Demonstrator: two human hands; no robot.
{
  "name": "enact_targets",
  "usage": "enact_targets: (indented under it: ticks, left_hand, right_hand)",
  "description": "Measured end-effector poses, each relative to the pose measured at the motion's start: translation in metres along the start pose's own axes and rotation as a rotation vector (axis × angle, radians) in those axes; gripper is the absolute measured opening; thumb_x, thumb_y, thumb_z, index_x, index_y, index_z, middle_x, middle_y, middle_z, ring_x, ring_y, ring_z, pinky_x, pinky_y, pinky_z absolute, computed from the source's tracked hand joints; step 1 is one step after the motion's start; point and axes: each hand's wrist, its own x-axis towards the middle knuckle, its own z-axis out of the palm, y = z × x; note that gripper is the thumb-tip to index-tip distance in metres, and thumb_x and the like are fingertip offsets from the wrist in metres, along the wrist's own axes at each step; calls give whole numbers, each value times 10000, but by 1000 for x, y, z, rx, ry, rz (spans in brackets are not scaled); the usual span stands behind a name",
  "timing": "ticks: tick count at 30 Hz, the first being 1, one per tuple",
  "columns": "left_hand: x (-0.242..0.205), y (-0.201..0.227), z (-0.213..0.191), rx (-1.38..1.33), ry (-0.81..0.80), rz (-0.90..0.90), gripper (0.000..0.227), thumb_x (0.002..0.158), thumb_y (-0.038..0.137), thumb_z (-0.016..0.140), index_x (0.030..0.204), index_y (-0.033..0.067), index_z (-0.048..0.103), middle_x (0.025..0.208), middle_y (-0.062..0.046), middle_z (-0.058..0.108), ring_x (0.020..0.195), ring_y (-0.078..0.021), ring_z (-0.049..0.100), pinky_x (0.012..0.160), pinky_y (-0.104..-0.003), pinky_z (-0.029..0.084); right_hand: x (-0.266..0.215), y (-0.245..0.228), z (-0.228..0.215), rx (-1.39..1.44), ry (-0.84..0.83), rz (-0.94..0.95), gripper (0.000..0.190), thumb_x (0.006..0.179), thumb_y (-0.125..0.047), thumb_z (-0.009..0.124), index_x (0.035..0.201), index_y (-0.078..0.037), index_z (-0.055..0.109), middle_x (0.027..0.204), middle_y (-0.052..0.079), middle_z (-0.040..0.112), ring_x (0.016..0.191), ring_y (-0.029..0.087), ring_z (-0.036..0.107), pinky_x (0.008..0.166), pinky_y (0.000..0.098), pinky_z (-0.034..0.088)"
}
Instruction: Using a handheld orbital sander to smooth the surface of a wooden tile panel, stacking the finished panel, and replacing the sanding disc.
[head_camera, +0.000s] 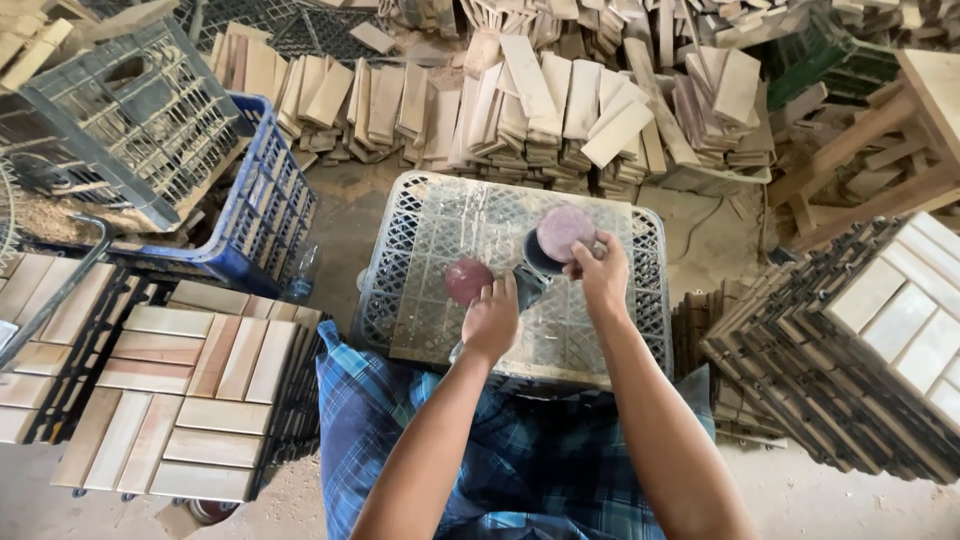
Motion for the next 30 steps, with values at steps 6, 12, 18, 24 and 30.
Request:
enact_targets:
  ticks: [6, 12, 18, 24, 30]
  left_hand:
    - [1, -1, -11, -49, -146, 2, 665, 892, 163, 550, 1500, -33, 367, 1229, -161, 577, 1092, -304, 623, 806, -387, 574]
    - [-2, -3, -17, -48, -177, 8, 642, 918, 140, 544, 1510, -26, 358, 1221, -154, 571, 1107, -302, 618, 825, -384, 572]
    - [-10, -4, -20, 5, -32, 11, 566, 920, 154, 520, 1458, -2, 436, 1144, -127, 623, 1038, -275, 657, 773, -373, 590]
    - [-9, -7, -13, -56, -81, 22, 579, 928, 142, 529, 1473, -15, 413, 1189, -143, 613, 1064, -279, 655, 777, -374, 599]
    - [-13, 0, -12, -17, -35, -22, 610, 890, 171, 576, 1459, -1, 438, 1141, -123, 616, 1042, -278, 653, 775, -382, 593]
  right_hand:
    - [7, 1, -2, -17, -5, 35, 287, 964, -80, 670, 1193, 52, 558, 728, 166, 648, 505, 265, 695, 396, 318, 574]
    - [22, 9, -5, -19, -30, 77, 197, 981, -130, 674, 1077, 25, 599, 733, 189, 681, 515, 270, 710, 394, 339, 580]
    - [75, 38, -7, 4, -15, 104, 225, 1050, -208, 553, 1070, 2, 632, 768, 180, 698, 588, 246, 743, 437, 304, 603]
    - [51, 10, 1, -33, -13, 108, 198, 1019, -158, 605, 1134, 2, 598, 795, 176, 694, 595, 234, 735, 444, 273, 592]
    - [63, 30, -8, 85, 90, 154, 318, 991, -150, 639, 1229, 32, 534, 860, 115, 621, 649, 242, 743, 518, 322, 655]
